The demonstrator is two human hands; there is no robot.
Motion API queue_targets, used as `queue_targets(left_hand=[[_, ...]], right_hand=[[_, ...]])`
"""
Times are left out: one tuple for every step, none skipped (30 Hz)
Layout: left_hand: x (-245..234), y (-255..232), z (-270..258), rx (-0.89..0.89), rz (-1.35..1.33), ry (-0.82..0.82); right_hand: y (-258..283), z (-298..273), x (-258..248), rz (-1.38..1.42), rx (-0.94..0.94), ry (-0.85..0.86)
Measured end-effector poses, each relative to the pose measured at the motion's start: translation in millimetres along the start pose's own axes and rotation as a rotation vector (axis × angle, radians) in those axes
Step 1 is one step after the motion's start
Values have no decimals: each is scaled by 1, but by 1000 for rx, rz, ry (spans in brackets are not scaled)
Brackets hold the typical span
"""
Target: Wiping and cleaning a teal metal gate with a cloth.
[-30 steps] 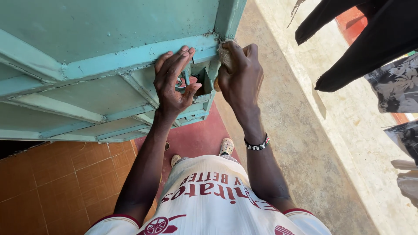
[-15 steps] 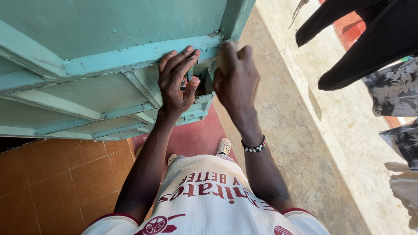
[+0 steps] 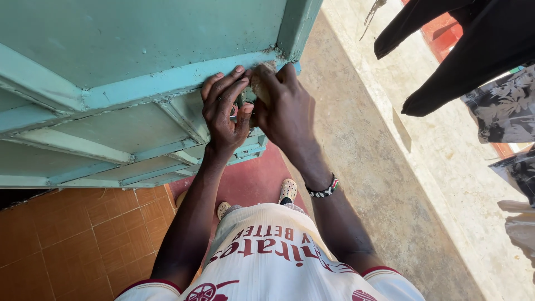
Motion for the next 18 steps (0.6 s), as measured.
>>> queue_targets(left_hand=[[0, -2, 1, 0, -5, 5], [1, -3, 3, -2, -12, 20], [1, -4, 5, -4, -14, 28], [-1, -4, 6, -5, -15, 27], [-1, -6, 7, 2, -20, 42], [-1, -7, 7, 9, -26, 58], [-1, -6, 6, 8, -23, 56], [-1, -6, 5, 14, -14, 39], [1, -6, 5, 24, -12, 25], [2, -6, 4, 28, -16, 25], [2, -4, 3, 17, -6, 23], [3, -2, 2, 5, 4, 21], [3, -3, 3, 9, -2, 23], [4, -4, 3, 17, -4, 30], [2, -4, 4, 23, 2, 33], [1, -4, 6, 26, 5, 31], [1, -4, 5, 21, 0, 46], [1, -5, 4, 17, -5, 61]], right_hand=[[-6, 2, -6, -3, 6, -1], [-20, 3, -10, -101, 113, 35], [-35, 5, -15, -196, 213, 75], [-39, 5, -15, -198, 212, 75], [-43, 6, -16, -215, 202, 56], [-47, 7, -18, -231, 193, 36], [-41, 7, -12, -230, 190, 38], [-34, 7, -5, -222, 164, 63], [-27, 7, 2, -219, 142, 80], [-23, 8, 1, -221, 143, 75], [-14, 9, 3, -170, 90, 80], [-5, 9, 4, -119, 36, 85], [-7, 13, -1, -122, 40, 79], [-16, 16, -3, -135, 117, 118], [-22, 19, -4, -141, 188, 162], [-20, 21, -6, -138, 185, 159], [-20, 22, -9, -191, 213, 151], [-21, 23, -12, -244, 241, 141]])
Point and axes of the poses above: each hand's wrist, its own z-axis towards the middle knuckle, its own x-axis out of the palm, y = z × x, the point moved 8 cm from there along z, towards the middle knuckle, and after that the axes turned 9 degrees about -y, right-handed, at the moved point
